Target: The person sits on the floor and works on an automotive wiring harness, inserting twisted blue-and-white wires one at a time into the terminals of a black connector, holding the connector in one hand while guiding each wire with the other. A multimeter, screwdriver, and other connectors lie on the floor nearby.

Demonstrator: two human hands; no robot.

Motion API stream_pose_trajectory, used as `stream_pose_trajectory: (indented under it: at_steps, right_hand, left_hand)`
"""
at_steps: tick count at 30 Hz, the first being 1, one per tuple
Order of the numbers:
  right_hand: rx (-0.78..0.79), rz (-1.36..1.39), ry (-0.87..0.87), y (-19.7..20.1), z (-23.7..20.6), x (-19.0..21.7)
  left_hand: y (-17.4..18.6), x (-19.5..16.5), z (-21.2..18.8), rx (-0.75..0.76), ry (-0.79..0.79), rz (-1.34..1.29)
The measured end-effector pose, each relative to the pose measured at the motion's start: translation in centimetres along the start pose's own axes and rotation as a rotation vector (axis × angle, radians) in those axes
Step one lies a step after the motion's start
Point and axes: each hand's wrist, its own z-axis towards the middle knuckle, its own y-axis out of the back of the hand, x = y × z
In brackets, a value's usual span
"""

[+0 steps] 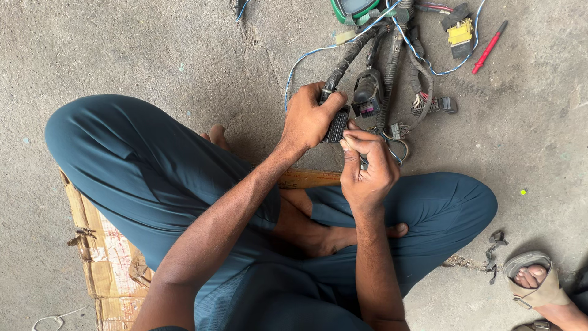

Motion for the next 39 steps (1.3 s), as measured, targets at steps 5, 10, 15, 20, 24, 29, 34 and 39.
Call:
stream_pose_trajectory:
  at_steps: [5, 10, 15, 20, 24, 29, 34, 39]
  right_hand:
    - [0.0, 0.021, -0.015, 0.1, -0.1, -0.2]
    - [-0.002, 0.017, -0.014, 0.0, 0.0, 0.0]
    - [-0.005, 0.002, 0.008, 0.0, 0.2, 0.2]
    - [0.005, -0.005, 0.003, 0.1, 0.3, 0.1]
    - [0.019, 0.023, 0.001, 0.4, 0.4, -0.1]
    - [0.015, 0.046, -0.008, 0.6, 0.4, -0.3]
    - [0.026, 0.047, -0.006, 0.8, 0.4, -0.7]
    - [0.019, 0.042, -0.019, 0.6, 0.4, -0.9]
  left_hand:
    - [-0.1, -0.1, 0.0, 0.001, 0.008, 0.005]
    - [-0.2, 0.0, -0.1, -0.003, -0.003, -0.005]
    - [-0.2, 0.3, 0.1, 0.0, -0.009, -0.015]
    - [-0.4, 0.7, 0.4, 0.01, -0.031, -0.022]
    - [-0.6, 1.0, 0.5, 0.023, -0.034, -0.059]
    - [-1.0, 1.5, 0.8, 0.056, -0.029, -0.114]
    - [-1.4, 1.9, 1.2, 0.051, -0.059, -0.114]
    - [-1.5, 2.1, 1.4, 0.055, -0.046, -0.112]
